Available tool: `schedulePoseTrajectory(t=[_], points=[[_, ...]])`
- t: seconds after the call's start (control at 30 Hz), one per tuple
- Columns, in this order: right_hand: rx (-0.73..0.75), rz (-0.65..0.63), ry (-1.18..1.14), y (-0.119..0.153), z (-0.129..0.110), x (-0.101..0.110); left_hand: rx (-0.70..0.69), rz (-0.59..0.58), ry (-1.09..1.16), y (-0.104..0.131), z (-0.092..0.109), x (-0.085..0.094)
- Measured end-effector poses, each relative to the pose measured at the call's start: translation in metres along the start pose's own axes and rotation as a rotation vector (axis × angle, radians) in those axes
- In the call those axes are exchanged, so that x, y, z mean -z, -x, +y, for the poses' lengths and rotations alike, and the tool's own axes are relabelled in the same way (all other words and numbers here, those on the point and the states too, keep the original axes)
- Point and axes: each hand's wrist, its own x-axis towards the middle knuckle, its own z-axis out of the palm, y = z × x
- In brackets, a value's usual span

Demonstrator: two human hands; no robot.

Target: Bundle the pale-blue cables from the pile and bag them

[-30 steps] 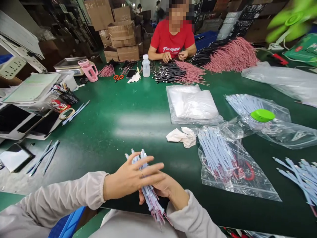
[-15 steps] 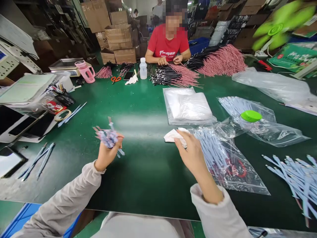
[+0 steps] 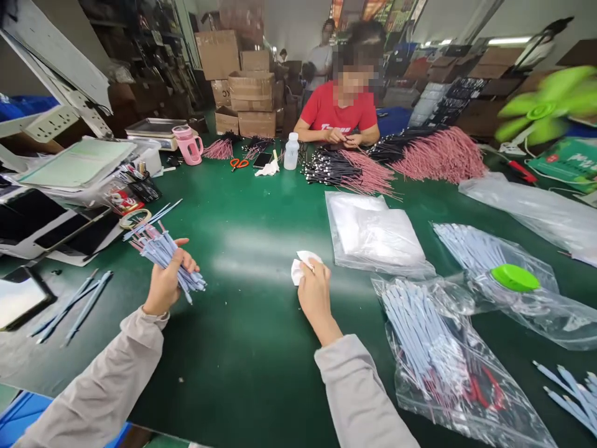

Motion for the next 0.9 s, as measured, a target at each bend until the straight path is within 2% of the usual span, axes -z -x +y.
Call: schedulePoseTrajectory(t=[0.17,0.27,0.37,0.5,0.6,0.73,0.83,0.9], points=[[-0.119,-0.013,0.080,-0.075,0.020,-0.030,0.052,0.177,0.011,-0.030,-0.001,0.067],[-0.192,0.030,0.090,-0.131,0.032,-0.046,0.028,0.305,0.030,-0.040,-0.008,0.094],[-0.244,0.056,0.092,-0.190,0.042,-0.064,0.038,0.385,0.070,-0.048,-0.016,0.101],[-0.167,-0.048,0.056,-0.260,0.041,-0.102,0.052,0.376,0.038,-0.056,-0.023,0.096],[-0.028,-0.169,0.021,-0.301,0.019,-0.141,0.068,0.375,0.014,-0.061,-0.025,0.094],[0.208,-0.284,-0.047,-0.339,-0.034,-0.193,0.080,0.380,0.007,-0.063,-0.026,0.093],[0.352,-0.344,-0.112,-0.351,-0.083,-0.222,0.078,0.386,0.008,-0.063,-0.028,0.091],[0.458,-0.393,-0.159,-0.347,-0.116,-0.235,0.077,0.387,0.027,-0.063,-0.029,0.090]])
